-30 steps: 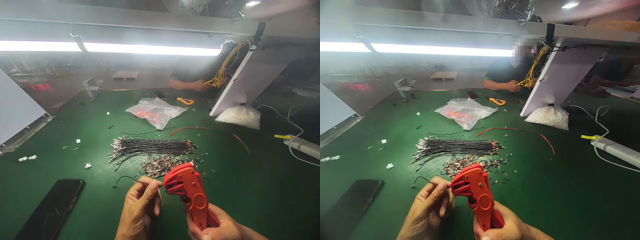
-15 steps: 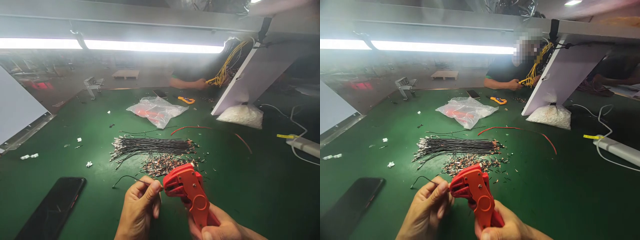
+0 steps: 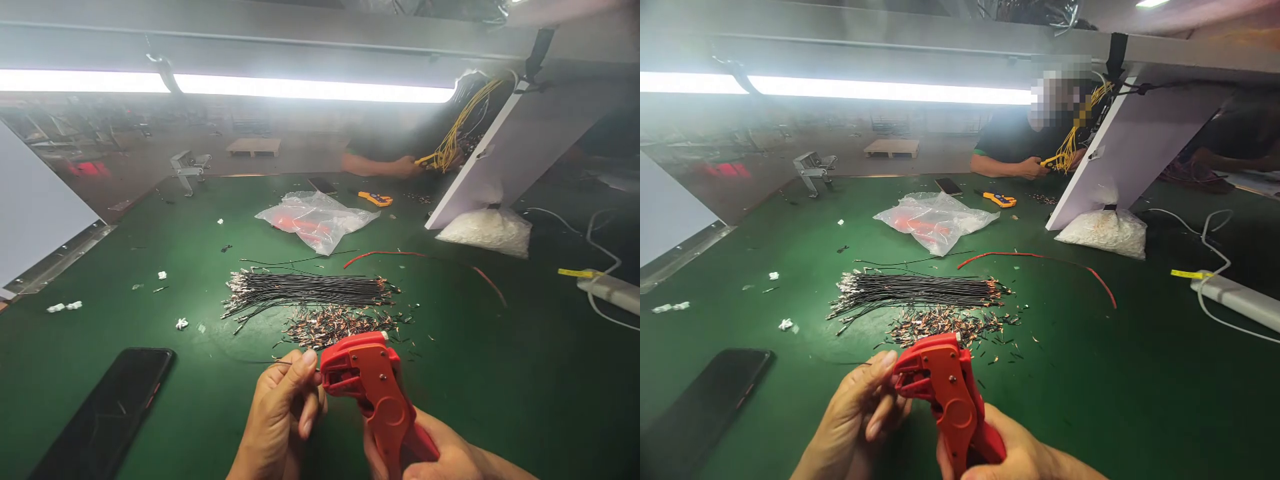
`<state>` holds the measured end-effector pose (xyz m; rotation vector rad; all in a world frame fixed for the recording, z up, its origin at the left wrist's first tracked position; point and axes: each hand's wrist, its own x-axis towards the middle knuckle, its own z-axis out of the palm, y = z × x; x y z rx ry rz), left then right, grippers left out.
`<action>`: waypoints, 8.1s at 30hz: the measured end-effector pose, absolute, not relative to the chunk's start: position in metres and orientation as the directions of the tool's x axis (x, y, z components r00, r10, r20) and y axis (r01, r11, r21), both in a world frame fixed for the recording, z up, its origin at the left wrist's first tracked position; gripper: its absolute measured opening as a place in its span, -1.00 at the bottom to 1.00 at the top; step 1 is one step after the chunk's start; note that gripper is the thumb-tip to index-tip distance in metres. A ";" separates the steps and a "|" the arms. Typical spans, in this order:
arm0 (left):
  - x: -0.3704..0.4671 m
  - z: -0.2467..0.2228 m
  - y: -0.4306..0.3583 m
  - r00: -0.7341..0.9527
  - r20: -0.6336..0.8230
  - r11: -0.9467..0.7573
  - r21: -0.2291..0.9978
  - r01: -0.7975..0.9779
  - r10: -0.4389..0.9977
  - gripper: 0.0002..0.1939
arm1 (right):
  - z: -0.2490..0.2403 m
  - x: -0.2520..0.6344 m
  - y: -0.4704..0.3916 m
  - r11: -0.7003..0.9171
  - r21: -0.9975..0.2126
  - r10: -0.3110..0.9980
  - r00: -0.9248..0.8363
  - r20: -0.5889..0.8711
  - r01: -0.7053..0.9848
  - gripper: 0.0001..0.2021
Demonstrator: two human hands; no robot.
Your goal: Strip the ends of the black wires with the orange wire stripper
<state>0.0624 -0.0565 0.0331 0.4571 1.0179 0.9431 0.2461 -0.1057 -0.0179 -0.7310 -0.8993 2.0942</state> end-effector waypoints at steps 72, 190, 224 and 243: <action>0.064 0.031 -0.059 0.063 -0.379 0.372 0.845 -0.384 0.923 -0.43 | -0.005 0.240 -0.104 -0.455 -0.809 0.811 -0.548 -0.203 -0.373 -0.64; 0.063 0.032 -0.064 -0.293 0.009 0.004 0.999 0.043 0.956 -0.63 | 0.011 0.295 -0.087 0.578 -0.394 0.815 -0.485 0.316 0.714 -0.59; 0.077 -0.009 -0.081 0.216 0.552 -0.578 0.651 0.493 0.806 -0.82 | 0.001 0.262 -0.089 0.590 -0.550 0.778 -0.235 0.582 0.591 -0.78; 0.088 -0.013 -0.081 0.350 0.641 -0.681 0.387 0.622 0.683 -0.65 | 0.001 0.260 -0.087 0.560 -0.448 0.776 -0.251 0.579 0.697 -0.84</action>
